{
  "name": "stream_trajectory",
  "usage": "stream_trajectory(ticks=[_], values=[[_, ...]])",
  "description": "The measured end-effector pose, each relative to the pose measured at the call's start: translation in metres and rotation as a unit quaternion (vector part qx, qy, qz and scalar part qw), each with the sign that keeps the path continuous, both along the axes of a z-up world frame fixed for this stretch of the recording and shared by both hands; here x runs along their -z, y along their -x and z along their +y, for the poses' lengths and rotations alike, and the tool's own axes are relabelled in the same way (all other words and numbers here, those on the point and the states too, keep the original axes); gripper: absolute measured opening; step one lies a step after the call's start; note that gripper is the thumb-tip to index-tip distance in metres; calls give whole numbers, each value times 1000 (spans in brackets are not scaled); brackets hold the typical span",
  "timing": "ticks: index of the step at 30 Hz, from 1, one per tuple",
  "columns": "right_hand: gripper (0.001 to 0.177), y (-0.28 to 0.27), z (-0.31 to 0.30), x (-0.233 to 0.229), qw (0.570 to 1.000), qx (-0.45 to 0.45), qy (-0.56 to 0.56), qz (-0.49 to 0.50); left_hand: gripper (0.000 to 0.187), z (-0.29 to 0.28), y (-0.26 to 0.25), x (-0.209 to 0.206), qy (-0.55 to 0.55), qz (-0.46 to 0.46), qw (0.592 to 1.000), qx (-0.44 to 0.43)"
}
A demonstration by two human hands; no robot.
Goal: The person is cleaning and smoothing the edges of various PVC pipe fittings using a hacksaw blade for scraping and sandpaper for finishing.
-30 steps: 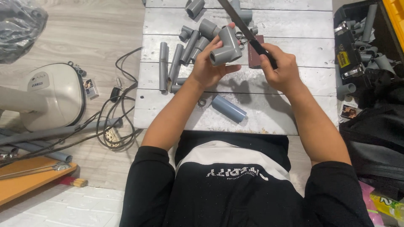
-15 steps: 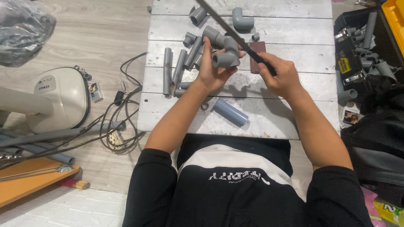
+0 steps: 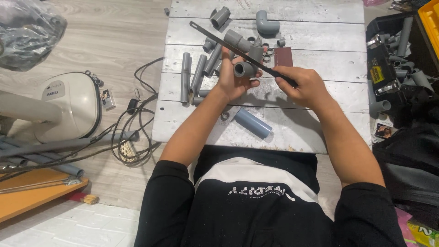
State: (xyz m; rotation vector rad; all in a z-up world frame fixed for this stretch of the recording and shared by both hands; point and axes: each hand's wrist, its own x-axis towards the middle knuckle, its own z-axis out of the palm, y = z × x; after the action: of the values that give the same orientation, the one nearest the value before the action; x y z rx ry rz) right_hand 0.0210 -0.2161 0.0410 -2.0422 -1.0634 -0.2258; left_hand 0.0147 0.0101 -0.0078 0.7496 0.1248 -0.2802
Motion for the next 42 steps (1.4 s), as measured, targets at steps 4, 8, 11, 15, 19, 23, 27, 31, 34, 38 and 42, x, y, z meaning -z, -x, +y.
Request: stream_trajectory(ticks=[4, 8, 11, 15, 19, 23, 27, 31, 34, 38, 42], values=[[27, -5, -4, -4, 998, 12, 48, -28, 102, 1, 6, -11, 29, -36, 999, -17], [25, -6, -8, -10, 998, 24, 37, -32, 48, 6, 0, -1, 73, -30, 995, -67], [23, -5, -8, -12, 999, 28, 28, -34, 28, 6, 1, -3, 84, -28, 994, -66], [22, -5, -8, -7, 998, 36, 24, -47, 23, 6, 2, -6, 97, -46, 992, -62], [22, -4, -7, -7, 998, 36, 14, -54, 15, 8, -1, 4, 92, -61, 992, -59], [20, -4, -6, 2, 998, 16, 6, -55, 32, 5, -3, 15, 69, -85, 991, -81], [16, -3, -2, 8, 997, 1, 25, -68, 48, 3, -5, 20, 46, -75, 989, -120], [20, -5, -4, 21, 996, 3, 60, -69, 55, -1, 1, 11, 18, -123, 983, -136], [22, -6, -5, 19, 996, -1, 67, -55, 73, -3, 5, 6, -19, -111, 982, -152], [23, -13, -13, 11, 998, -18, 58, -29, 66, -3, 11, -6, -55, -132, 969, -201], [23, -16, -19, 9, 998, -30, 35, -48, 92, 6, 4, 12, -43, -155, 966, -204]])
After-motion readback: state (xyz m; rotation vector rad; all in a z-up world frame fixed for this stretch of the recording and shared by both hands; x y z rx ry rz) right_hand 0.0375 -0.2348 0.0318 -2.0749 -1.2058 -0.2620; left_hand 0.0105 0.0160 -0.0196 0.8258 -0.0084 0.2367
